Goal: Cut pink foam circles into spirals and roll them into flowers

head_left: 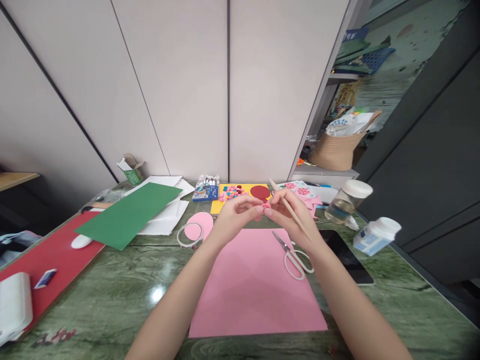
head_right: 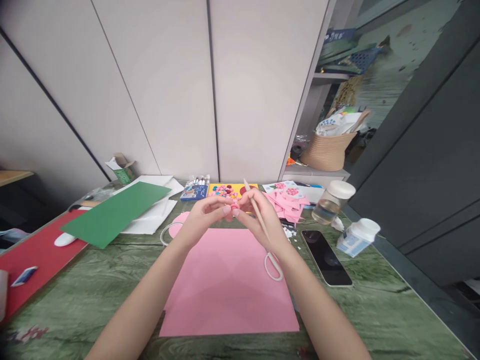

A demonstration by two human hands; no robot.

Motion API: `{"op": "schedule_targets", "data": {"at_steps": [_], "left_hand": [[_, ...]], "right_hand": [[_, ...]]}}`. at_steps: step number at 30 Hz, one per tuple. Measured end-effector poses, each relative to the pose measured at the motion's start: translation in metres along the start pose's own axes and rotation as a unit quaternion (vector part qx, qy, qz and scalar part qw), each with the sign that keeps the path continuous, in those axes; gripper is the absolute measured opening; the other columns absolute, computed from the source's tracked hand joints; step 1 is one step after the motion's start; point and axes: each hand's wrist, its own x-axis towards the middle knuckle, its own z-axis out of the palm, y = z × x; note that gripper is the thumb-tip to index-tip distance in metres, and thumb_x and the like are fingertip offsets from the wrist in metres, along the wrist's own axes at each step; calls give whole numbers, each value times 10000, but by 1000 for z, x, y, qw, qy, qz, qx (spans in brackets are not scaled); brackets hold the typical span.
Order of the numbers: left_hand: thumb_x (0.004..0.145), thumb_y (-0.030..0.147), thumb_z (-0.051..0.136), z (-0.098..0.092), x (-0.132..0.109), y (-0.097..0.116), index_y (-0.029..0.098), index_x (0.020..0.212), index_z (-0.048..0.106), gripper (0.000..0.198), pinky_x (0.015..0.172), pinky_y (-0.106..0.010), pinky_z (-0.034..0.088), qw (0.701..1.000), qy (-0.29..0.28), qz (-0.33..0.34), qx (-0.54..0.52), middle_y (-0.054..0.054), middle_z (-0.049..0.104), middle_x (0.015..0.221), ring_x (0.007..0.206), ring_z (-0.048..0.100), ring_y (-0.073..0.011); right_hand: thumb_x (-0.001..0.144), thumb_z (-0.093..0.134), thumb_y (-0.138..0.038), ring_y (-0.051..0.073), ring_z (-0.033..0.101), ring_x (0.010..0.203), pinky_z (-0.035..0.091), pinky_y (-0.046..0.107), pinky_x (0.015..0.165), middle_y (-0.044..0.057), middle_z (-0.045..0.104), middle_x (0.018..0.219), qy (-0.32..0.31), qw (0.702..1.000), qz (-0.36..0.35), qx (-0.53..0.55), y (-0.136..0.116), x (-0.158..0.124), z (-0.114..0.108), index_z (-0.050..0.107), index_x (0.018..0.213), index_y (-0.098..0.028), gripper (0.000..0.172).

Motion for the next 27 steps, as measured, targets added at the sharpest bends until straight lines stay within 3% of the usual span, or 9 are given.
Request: {"op": "schedule_targets", "data": {"at_steps": [3,6,9,15,21,27], "left_hand": [[702,372,661,0,2,-1,175,930,675,302,702,-250,455,1000,-7,-13,4,-58,673,938,847,597,-162],[679,378,680,-2,6,-4,167,843,707,269,709,-254,462,999,11,-29,10,-56,682,907,822,592,-159],[673,377,683,-7,10,-7,168,807,711,250,698,-257,462,999,21,-39,2,-47,683,834,775,599,-150],[726,385,620,-10,17,-14,161,783,695,243,663,-238,437,998,16,-57,25,-33,661,761,713,593,-129],[766,365,581,-10,22,-17,139,850,670,257,630,-244,426,997,-26,-78,3,-43,653,740,663,596,-131],[770,374,579,-19,23,-12,137,823,671,260,669,-271,456,996,-40,-84,-13,-66,658,780,679,589,-138]], "right_hand": [[740,654,-371,154,564,723,457,286,667,2,549,799,16,999,-4,-51,3,1,0,448,793,-231,255],[712,677,-381,174,567,719,450,299,658,11,566,767,66,987,-7,-148,8,3,-2,449,749,-228,278],[724,668,-367,171,566,674,441,301,636,11,587,741,53,980,4,-190,11,6,-5,442,746,-227,266],[751,639,-346,192,567,946,459,345,788,47,577,1024,10,997,37,-61,16,12,-5,402,832,-241,272],[749,641,-315,130,543,634,428,271,608,-43,533,694,-88,984,131,80,27,23,-4,341,751,-233,312],[798,583,-316,141,551,718,421,300,695,-6,593,824,-99,975,136,143,19,28,0,315,744,-234,286]]}}
